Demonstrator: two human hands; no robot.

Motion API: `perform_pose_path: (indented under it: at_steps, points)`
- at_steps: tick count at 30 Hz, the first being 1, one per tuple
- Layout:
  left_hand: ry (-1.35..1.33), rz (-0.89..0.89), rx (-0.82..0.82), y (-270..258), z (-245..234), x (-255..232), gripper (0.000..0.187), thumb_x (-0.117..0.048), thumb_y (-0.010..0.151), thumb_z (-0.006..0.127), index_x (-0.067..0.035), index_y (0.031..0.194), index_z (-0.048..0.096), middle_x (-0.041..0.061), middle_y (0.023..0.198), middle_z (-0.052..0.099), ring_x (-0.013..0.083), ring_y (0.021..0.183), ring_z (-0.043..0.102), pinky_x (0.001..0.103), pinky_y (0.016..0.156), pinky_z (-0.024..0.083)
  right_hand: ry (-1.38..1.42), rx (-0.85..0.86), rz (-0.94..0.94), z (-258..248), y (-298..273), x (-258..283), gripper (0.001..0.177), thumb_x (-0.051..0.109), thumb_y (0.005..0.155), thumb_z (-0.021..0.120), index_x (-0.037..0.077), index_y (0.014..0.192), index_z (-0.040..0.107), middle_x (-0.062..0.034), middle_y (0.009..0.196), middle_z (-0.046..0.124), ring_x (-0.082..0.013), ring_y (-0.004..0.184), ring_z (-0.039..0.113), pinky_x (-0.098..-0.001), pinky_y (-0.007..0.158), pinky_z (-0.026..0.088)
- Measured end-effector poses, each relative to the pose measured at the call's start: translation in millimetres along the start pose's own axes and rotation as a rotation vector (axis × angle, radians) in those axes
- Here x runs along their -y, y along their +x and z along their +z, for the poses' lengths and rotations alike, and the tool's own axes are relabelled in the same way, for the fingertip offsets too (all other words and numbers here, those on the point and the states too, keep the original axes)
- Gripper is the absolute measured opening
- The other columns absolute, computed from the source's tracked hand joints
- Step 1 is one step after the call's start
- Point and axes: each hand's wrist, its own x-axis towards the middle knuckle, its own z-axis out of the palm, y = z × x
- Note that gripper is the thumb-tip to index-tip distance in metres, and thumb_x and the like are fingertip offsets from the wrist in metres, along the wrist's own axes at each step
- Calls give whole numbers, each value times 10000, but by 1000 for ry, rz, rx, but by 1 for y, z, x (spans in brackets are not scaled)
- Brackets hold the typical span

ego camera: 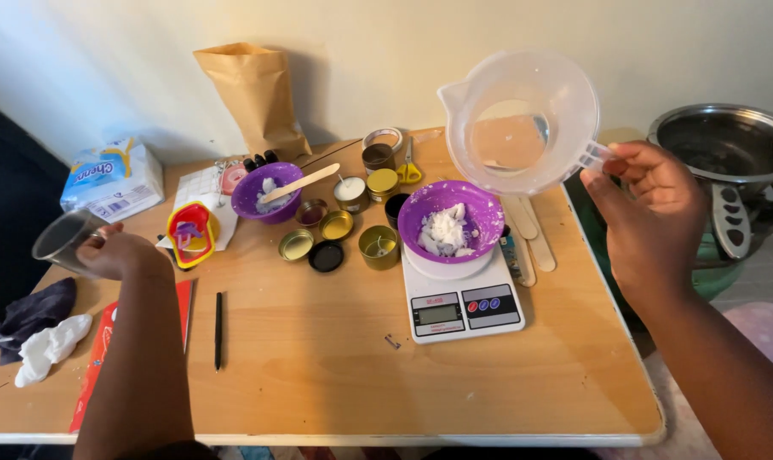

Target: Transferring wax flakes from a bowl into a melting container and scraping the bowl with a wooden stick to ensure all material is used.

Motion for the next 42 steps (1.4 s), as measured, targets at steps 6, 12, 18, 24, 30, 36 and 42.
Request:
perform_pose_path:
  at_steps: [6, 12, 18, 24, 30, 36, 42]
  points:
    - [-541, 719, 376, -109, 30, -61, 301, 218, 695, 348, -50, 774, 461, 68, 732, 508, 185, 695, 550, 340, 793, 531, 40, -54, -19, -5, 16, 11, 275, 19, 861, 701, 87, 1097, 577, -47, 1019, 624, -89, 969, 591, -195, 886, 525]
    - [-432, 556, 761, -275, 56, -72, 154, -43, 864, 568, -159, 769, 531, -28, 751, 627, 89, 754, 555, 264, 748, 416, 15, -120, -177, -32, 35, 9, 258, -37, 919, 723, 86, 1093, 576, -49, 1038, 625, -97, 945, 586, -232, 872, 548]
    - [79, 3, 1191, -443, 50, -73, 58, -140, 842, 577, -167, 791, 579, 21, 808, 696, 182, 796, 603, 358, 686, 423, -49, -227, -272, -67, 45, 21, 246, -59, 947, 720, 64, 1104, 576, -73, 1033, 632, -111, 930, 611, -230, 889, 555]
    - [317, -120, 1336, -553, 92, -1, 156, -189, 865, 524, -99, 948, 620, 38, 879, 725, 191, 827, 644, 359, 679, 462, -41, -306, -181, -92, 40, 16, 240, -41, 914, 715, 78, 1082, 591, -29, 944, 586, -91, 906, 593, -217, 858, 559]
    - [416, -306, 1216, -597, 80, 37, 172, -138, 869, 459, -76, 975, 579, 118, 947, 594, 272, 868, 566, 387, 710, 453, -75, -323, -151, -108, 36, 10, 254, -9, 881, 705, 83, 1086, 585, -61, 1015, 627, -98, 945, 599, -210, 873, 530]
    - [456, -317, 1128, -610, 86, 76, 162, -194, 911, 494, -82, 991, 580, 125, 1001, 635, 286, 922, 595, 409, 767, 450, -66, -348, -106, -125, 40, -8, 269, 14, 848, 713, 79, 1081, 597, -50, 973, 615, -79, 906, 576, -189, 846, 494]
    - [577, -174, 1015, -620, 104, 109, 176, -267, 919, 557, -144, 1035, 605, 103, 1058, 663, 283, 1119, 605, 410, 966, 469, -96, -354, -133, -132, 40, -10, 304, -71, 850, 711, -14, 1116, 577, -94, 925, 571, -123, 943, 549, -297, 887, 484]
